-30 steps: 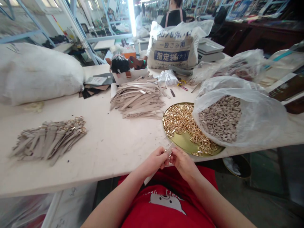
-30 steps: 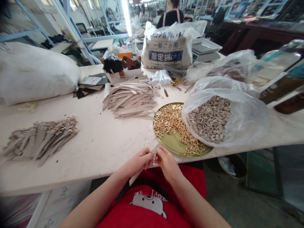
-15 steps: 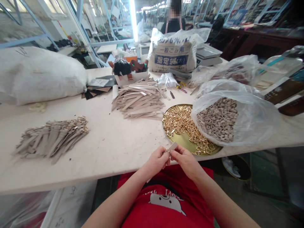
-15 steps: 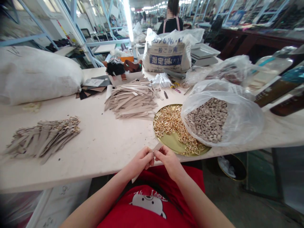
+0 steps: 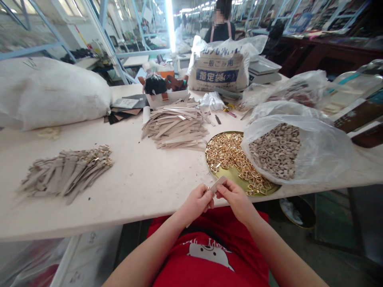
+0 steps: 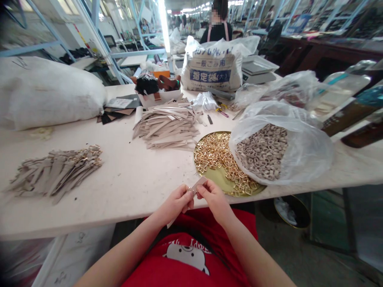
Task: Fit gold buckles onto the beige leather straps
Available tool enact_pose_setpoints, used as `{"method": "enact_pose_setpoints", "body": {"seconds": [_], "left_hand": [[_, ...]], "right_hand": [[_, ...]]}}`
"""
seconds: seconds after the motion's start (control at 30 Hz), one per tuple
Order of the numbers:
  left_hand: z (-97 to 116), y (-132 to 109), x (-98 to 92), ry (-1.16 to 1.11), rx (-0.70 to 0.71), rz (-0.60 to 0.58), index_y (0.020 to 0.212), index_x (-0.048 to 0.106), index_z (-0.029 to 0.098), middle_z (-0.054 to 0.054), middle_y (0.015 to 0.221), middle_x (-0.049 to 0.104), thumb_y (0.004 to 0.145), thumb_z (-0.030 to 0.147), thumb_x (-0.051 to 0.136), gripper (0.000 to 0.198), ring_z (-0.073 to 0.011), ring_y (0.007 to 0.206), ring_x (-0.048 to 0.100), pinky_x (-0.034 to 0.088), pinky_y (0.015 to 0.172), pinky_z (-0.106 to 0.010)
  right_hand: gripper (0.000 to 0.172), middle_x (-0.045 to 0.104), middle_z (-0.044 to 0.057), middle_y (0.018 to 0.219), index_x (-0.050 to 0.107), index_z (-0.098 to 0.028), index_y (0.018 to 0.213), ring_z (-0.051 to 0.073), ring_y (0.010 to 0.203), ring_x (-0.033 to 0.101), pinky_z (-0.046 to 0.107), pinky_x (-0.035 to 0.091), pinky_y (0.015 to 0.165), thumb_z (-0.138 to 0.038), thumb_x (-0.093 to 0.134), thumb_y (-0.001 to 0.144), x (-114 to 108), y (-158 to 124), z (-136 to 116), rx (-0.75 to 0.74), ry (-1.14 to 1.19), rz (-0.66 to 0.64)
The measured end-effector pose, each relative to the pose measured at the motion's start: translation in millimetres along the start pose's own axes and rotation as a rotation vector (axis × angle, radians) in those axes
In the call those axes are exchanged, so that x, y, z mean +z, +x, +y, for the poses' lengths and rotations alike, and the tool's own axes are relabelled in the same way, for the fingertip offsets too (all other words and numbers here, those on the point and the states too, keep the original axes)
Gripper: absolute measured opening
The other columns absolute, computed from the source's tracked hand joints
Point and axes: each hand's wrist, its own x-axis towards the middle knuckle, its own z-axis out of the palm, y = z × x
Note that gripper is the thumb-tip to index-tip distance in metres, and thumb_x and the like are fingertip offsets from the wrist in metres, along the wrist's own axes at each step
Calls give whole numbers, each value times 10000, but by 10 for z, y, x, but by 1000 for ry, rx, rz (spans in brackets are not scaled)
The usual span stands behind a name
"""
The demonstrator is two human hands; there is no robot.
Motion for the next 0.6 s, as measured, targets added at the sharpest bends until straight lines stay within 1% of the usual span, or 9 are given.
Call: {"method": "enact_pose_setpoints", "body": {"seconds": [0.07, 0.23, 0.4, 0.6], "left_hand": [[-7, 5, -2, 5, -2, -7, 749, 399, 178, 45, 547, 498, 824, 399, 382, 234, -60, 406, 368, 287, 411, -193], [-52, 22, -39, 20, -17, -89, 750, 408, 171, 38, 568, 524, 813, 411, 420, 248, -52, 403, 376, 281, 414, -188], [-56, 41, -52, 3, -32, -84, 731, 419, 168, 40, 557, 520, 802, 414, 440, 257, -51, 406, 383, 284, 416, -186], [-62, 54, -68, -1, -64, -65, 709, 412, 171, 47, 538, 513, 790, 402, 453, 248, -46, 397, 371, 275, 403, -182]], "right_hand": [[211, 531, -18, 630, 580, -174, 733, 113, 586, 456, 263, 387, 596, -382, 618, 718, -12, 7, 26, 55, 115, -21], [172, 548, -32, 656, 595, -193, 758, 94, 562, 463, 246, 410, 567, -339, 654, 687, -4, -20, 89, 181, 355, -117], [135, 602, -18, 689, 587, -197, 801, 112, 564, 522, 286, 445, 611, -291, 625, 712, 73, -67, 32, 182, 359, -261], [169, 625, -6, 726, 584, -192, 805, 114, 573, 540, 272, 445, 597, -239, 657, 660, 86, -49, 31, 262, 428, -273]]}}
